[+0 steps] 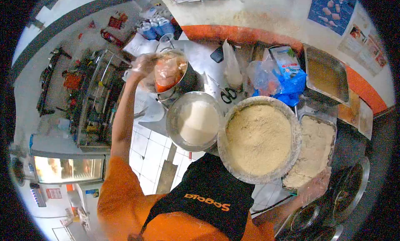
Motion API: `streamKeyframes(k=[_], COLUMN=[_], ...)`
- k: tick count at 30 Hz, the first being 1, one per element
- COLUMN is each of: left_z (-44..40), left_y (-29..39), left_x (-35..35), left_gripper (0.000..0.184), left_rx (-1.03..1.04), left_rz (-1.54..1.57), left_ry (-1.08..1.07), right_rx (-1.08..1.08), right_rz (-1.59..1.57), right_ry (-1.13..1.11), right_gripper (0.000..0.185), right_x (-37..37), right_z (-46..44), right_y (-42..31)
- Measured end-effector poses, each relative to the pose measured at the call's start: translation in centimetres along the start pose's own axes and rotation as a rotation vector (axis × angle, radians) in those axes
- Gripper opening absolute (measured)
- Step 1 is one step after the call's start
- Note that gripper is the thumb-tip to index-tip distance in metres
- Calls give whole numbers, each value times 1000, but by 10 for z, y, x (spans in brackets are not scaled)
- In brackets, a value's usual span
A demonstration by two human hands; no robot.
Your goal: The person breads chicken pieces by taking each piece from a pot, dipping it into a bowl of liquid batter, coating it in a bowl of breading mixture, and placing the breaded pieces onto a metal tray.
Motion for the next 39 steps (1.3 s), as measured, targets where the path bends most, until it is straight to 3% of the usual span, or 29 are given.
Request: streamKeyframes(k=[1, 3, 6, 22, 25, 29, 31, 33, 35, 36, 37, 38, 39], left_z=[-8, -24, -30, 21, 35, 42, 42, 37, 34, 31, 28, 24, 22], left_y=[-25, -60, -72, -55, -55, -34, -42, -39, -38, -52, -63, -62, -69], left_x=[22, 57, 78, 51, 50, 38, 39, 27, 16, 28, 37, 43, 54], left_gripper=[16, 26, 26, 27, 31, 27, 24, 22, 24, 25, 26, 28, 28], left_rx=[7, -69, -107, -378, -584, -543, -618, -547, -473, -405, -330, -242, -245], left_rz=[3, -228, -235, 164, 471, 830, 868, 944, 862, 634, 400, 190, 184], left_ry=[3, -510, -594, -37, 112, 358, 354, 478, 382, 151, -76, -139, -135], right_rx=[9, 31, 198, 56, -32, -186, -256, -286, -451, -511, -521, -448, -371], right_rz=[-65, -99, -288, -343, -379, -423, -454, -469, -436, -464, -471, -469, -467], right_ry=[2, 20, 66, -17, -82, -176, -227, -251, -210, -169, -171, -233, -293], right_gripper=[35, 34, 28, 26, 26, 25, 25, 25, 21, 20, 20, 19, 18], right_x=[-6, -38, -75, -62, -49, -24, -15, -8, -8, -9, -10, -12, -12], right_z=[3, 13, 30, 41, 30, 20, 18, 22, 32, 36, 39, 42, 44], right_y=[-11, -50, -108, -83, -99, -136, -154, -174, -205, -214, -222, -228, -231])
Point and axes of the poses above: each hand's wrist, its own z-axis away from the middle knuckle, its own x-axis out of the palm, y = z × x, the point moved 1 cm from there along -z, towards the middle knuckle, and after that the axes turned 6 degrees about x, right-handed, at the moved point
